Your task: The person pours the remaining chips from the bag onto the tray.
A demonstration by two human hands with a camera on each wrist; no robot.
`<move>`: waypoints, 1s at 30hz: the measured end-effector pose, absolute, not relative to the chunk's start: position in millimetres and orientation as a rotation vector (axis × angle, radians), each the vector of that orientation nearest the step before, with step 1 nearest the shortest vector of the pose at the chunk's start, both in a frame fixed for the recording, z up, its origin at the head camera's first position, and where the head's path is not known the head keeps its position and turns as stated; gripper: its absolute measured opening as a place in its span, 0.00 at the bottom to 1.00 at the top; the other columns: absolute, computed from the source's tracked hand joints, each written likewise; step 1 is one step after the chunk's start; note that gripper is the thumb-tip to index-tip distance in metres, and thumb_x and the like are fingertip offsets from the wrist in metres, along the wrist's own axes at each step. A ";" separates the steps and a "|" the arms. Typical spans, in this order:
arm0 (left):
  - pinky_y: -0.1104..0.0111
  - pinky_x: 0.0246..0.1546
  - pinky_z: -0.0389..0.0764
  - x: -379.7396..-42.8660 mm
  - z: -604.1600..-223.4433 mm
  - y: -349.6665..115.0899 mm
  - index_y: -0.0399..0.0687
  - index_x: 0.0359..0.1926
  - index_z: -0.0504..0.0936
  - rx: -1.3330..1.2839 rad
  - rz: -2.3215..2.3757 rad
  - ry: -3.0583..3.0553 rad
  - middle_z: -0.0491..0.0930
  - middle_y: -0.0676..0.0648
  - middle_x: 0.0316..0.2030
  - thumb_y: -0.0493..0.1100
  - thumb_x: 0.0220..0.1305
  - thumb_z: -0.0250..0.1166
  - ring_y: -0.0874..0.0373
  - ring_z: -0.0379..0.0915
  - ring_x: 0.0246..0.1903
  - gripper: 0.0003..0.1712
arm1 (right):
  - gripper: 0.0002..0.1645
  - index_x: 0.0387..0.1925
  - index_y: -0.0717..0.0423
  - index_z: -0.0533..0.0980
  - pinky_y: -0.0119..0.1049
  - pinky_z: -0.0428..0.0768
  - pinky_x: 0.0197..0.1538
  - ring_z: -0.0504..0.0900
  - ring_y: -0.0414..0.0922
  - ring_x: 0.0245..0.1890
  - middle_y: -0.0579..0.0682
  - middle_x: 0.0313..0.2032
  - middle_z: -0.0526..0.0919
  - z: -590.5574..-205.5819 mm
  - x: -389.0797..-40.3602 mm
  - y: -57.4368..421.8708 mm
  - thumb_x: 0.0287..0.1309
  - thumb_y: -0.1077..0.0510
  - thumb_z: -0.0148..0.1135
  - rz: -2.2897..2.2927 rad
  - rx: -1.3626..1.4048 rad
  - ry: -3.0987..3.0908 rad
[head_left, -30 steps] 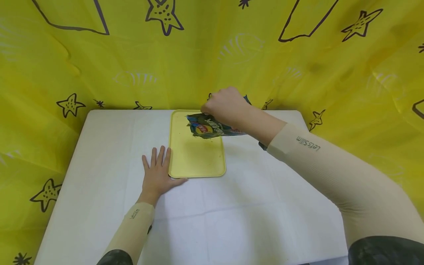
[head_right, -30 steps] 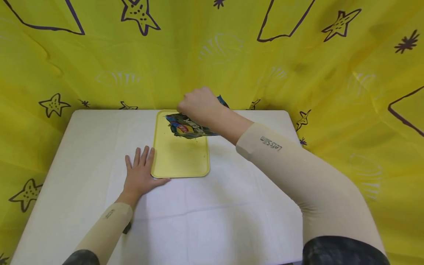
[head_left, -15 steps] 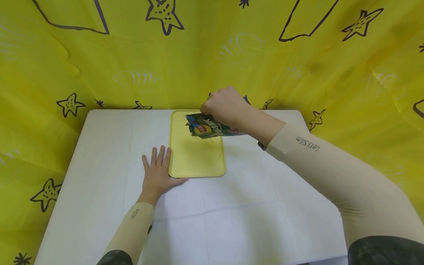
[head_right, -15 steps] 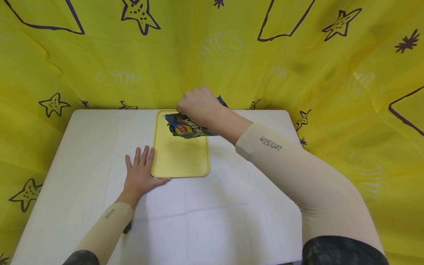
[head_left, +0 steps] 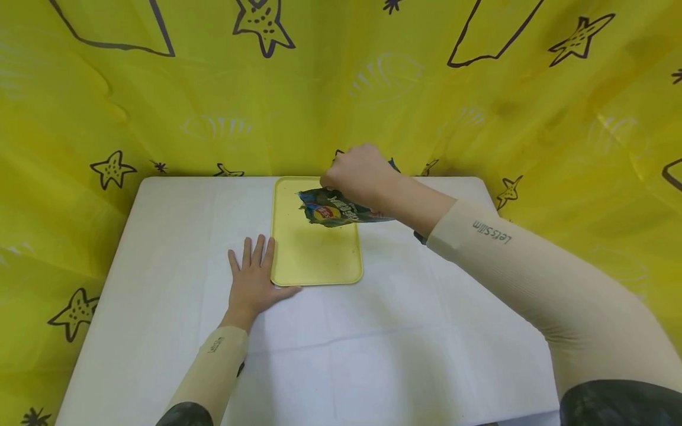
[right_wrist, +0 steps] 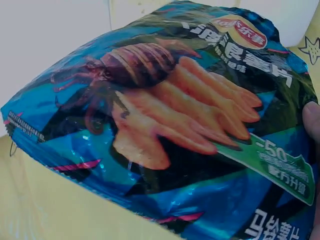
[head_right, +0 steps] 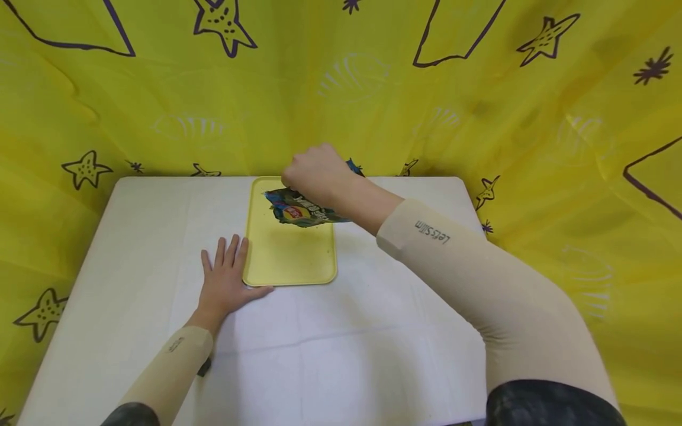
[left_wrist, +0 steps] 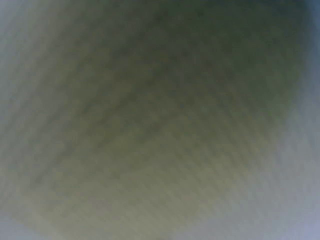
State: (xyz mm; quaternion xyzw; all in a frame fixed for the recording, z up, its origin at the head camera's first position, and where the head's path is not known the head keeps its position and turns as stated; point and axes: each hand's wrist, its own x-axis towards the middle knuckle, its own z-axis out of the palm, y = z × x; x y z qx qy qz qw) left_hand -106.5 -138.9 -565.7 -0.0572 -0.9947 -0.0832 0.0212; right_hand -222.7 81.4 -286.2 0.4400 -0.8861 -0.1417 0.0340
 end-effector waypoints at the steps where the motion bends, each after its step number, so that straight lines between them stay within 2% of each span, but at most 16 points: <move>1: 0.40 0.60 0.24 -106.5 -565.8 -138.9 0.53 0.72 0.40 -0.179 -0.255 -3.083 0.40 0.45 0.71 0.90 0.30 0.40 0.43 0.27 0.69 0.72 | 0.13 0.23 0.41 0.79 0.39 0.71 0.19 0.69 0.44 0.17 0.43 0.18 0.75 -286.5 -222.5 81.5 0.54 0.64 0.59 -0.439 1.353 -2.727; 14: 0.39 0.60 0.25 -107.9 -566.8 -138.0 0.53 0.72 0.40 -0.175 -0.251 -3.086 0.40 0.45 0.71 0.90 0.30 0.39 0.43 0.27 0.69 0.72 | 0.12 0.25 0.40 0.80 0.40 0.73 0.21 0.71 0.44 0.18 0.44 0.19 0.76 -285.3 -220.7 80.1 0.52 0.63 0.60 -0.452 1.367 -2.728; 20: 0.40 0.60 0.24 -108.6 -567.1 -138.3 0.55 0.72 0.38 -0.158 -0.227 -3.099 0.39 0.46 0.72 0.91 0.29 0.37 0.44 0.26 0.69 0.73 | 0.17 0.25 0.41 0.78 0.38 0.72 0.20 0.71 0.43 0.19 0.42 0.18 0.74 -279.5 -220.5 79.4 0.54 0.68 0.54 -0.376 1.367 -2.759; 23: 0.40 0.60 0.24 -109.6 -567.5 -138.7 0.55 0.72 0.38 -0.155 -0.212 -3.095 0.39 0.46 0.72 0.91 0.28 0.36 0.44 0.26 0.69 0.73 | 0.16 0.25 0.41 0.77 0.37 0.71 0.20 0.71 0.42 0.19 0.41 0.19 0.74 -274.4 -221.1 79.6 0.53 0.68 0.56 -0.323 1.341 -2.783; 27: 0.40 0.60 0.23 -110.0 -567.7 -139.1 0.55 0.72 0.37 -0.152 -0.202 -3.096 0.39 0.46 0.72 0.91 0.28 0.36 0.44 0.26 0.69 0.73 | 0.14 0.23 0.39 0.77 0.38 0.69 0.17 0.70 0.43 0.17 0.41 0.18 0.73 -276.6 -221.5 80.8 0.55 0.63 0.60 -0.382 1.331 -2.743; 30: 0.41 0.60 0.22 -108.7 -567.1 -138.8 0.55 0.72 0.37 -0.150 -0.211 -3.103 0.39 0.46 0.72 0.91 0.28 0.37 0.44 0.25 0.69 0.73 | 0.15 0.24 0.37 0.78 0.39 0.68 0.16 0.69 0.43 0.17 0.42 0.17 0.74 -282.6 -220.5 81.1 0.57 0.63 0.58 -0.417 1.331 -2.720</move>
